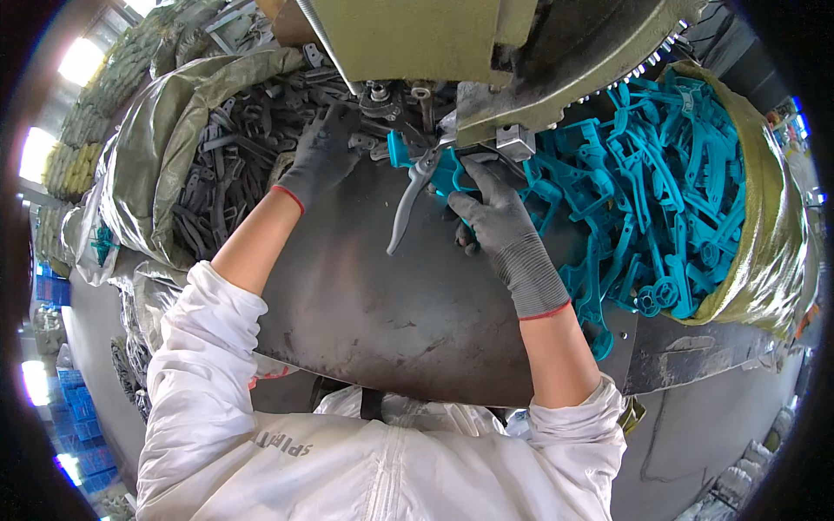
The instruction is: The person assembles teal and grey plastic handle components using a press machine.
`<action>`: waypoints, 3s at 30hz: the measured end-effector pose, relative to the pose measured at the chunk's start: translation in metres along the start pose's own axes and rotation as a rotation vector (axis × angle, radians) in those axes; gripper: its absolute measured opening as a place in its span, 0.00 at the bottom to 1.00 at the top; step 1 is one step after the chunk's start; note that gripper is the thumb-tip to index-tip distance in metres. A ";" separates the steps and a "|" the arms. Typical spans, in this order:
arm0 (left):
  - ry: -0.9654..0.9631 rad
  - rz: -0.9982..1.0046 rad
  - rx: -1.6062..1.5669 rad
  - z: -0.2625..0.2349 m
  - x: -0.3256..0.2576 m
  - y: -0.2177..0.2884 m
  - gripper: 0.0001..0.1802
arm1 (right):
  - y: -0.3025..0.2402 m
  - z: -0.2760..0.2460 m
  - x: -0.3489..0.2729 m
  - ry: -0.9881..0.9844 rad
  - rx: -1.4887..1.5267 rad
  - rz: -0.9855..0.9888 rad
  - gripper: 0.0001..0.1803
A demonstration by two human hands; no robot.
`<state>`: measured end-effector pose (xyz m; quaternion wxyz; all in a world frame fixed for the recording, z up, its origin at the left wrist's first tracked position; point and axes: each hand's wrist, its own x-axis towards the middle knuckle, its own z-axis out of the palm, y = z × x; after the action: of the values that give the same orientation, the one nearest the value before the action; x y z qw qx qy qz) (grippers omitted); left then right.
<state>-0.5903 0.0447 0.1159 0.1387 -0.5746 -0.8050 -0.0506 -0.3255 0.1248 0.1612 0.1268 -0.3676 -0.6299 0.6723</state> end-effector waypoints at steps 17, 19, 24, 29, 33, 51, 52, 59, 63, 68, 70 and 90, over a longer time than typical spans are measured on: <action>-0.421 -0.170 -1.072 -0.078 -0.062 0.042 0.16 | 0.021 -0.009 0.011 -0.091 -0.129 0.084 0.24; -0.493 -0.214 -1.208 -0.101 -0.061 0.058 0.16 | 0.023 -0.004 0.007 -0.046 -0.091 0.077 0.25; -0.528 -0.288 -1.747 -0.085 -0.058 0.092 0.19 | 0.034 0.005 0.006 0.041 -0.147 -0.166 0.25; -0.443 -0.414 -1.652 -0.027 -0.093 0.078 0.23 | -0.001 -0.013 0.027 0.622 -1.135 -0.792 0.14; -0.471 -0.533 -1.468 -0.040 -0.091 0.083 0.22 | 0.036 -0.094 0.080 0.631 -1.263 -0.557 0.13; -0.621 -0.479 -1.424 -0.083 -0.025 0.085 0.20 | 0.004 -0.012 -0.005 0.203 0.307 -0.023 0.21; -0.609 -0.446 -1.321 -0.082 -0.025 0.084 0.19 | 0.000 -0.008 -0.008 0.175 0.198 -0.019 0.22; -0.544 -0.427 -1.352 -0.067 -0.027 0.079 0.16 | 0.007 -0.001 0.001 0.048 0.066 -0.133 0.26; -0.592 -0.434 -1.337 -0.057 -0.025 0.083 0.16 | 0.006 -0.002 0.009 0.062 0.012 -0.139 0.26; -0.498 0.061 -0.712 -0.040 -0.019 0.058 0.11 | 0.020 -0.010 0.020 -0.039 -0.056 0.017 0.27; -0.233 0.281 0.005 -0.039 -0.005 0.039 0.11 | 0.020 -0.006 0.014 -0.021 0.004 0.046 0.28; -0.166 -0.481 -0.249 -0.050 -0.015 0.008 0.26 | 0.012 0.002 -0.005 0.057 0.042 0.087 0.23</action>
<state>-0.5701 0.0215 0.1593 -0.0155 -0.3818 -0.9145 -0.1333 -0.3199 0.1184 0.1516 0.1230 -0.4109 -0.5954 0.6794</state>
